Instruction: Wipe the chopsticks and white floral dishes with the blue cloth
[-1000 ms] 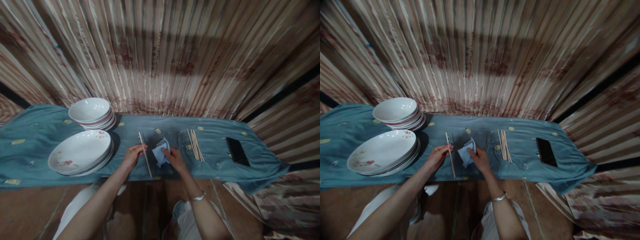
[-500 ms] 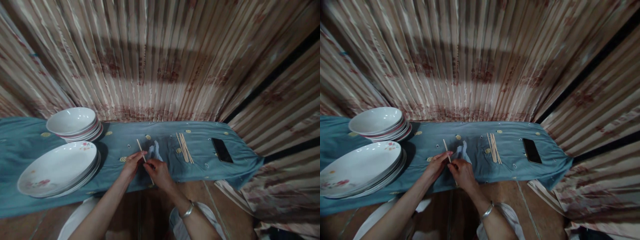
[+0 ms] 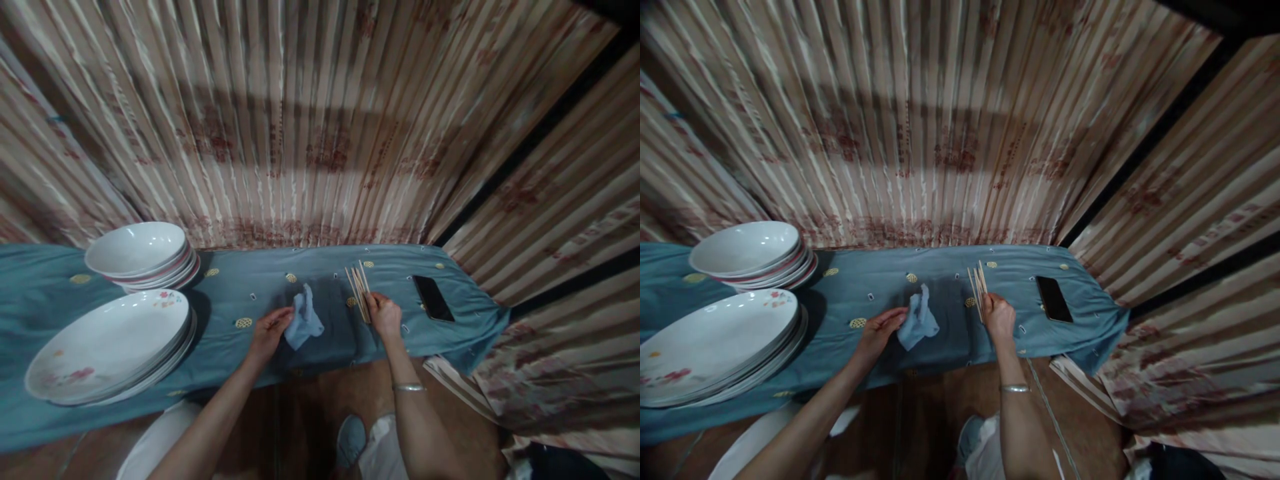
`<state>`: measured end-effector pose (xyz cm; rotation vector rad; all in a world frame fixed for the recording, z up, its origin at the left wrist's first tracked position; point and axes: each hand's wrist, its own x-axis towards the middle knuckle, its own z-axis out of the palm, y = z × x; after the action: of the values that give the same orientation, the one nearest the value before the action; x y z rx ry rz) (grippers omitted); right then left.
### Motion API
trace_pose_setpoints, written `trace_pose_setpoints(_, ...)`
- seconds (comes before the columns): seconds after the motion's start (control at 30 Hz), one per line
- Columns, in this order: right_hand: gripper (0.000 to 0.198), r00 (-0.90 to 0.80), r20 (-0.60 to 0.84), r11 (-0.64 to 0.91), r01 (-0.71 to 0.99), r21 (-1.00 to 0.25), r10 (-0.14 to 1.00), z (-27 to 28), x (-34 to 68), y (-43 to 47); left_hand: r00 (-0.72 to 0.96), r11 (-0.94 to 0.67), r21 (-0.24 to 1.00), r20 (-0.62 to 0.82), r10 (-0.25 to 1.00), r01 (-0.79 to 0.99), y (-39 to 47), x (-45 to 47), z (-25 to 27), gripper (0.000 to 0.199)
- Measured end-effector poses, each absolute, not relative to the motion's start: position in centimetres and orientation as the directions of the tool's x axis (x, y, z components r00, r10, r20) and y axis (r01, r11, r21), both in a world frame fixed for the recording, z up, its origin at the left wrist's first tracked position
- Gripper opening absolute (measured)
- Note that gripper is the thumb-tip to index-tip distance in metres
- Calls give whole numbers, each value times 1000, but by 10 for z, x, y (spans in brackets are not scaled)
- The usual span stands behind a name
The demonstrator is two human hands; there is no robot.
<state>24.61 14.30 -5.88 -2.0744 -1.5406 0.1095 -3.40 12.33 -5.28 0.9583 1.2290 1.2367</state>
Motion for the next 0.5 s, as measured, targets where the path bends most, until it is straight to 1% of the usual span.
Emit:
trace_pose_setpoints(0.1,35,371,227,-274,889,-366,901,-69,261,150,-94,113,986,-125,988,-122,124,-39,-61,30)
trace_pose_setpoints(0.23,34,376,199,-300,896,-328,905,-78,260,157,-109,96,989,-108,988,-109,125,-44,-70,28)
trace_pose_setpoints(0.37,37,302,262,-223,930,-292,917,-82,248,159,-115,77,994,-86,990,-81,123,-45,-69,24)
trace_pose_setpoints(0.5,48,234,328,-164,960,-226,915,-90,239,160,-102,85,994,-92,990,-75,120,-45,-65,24)
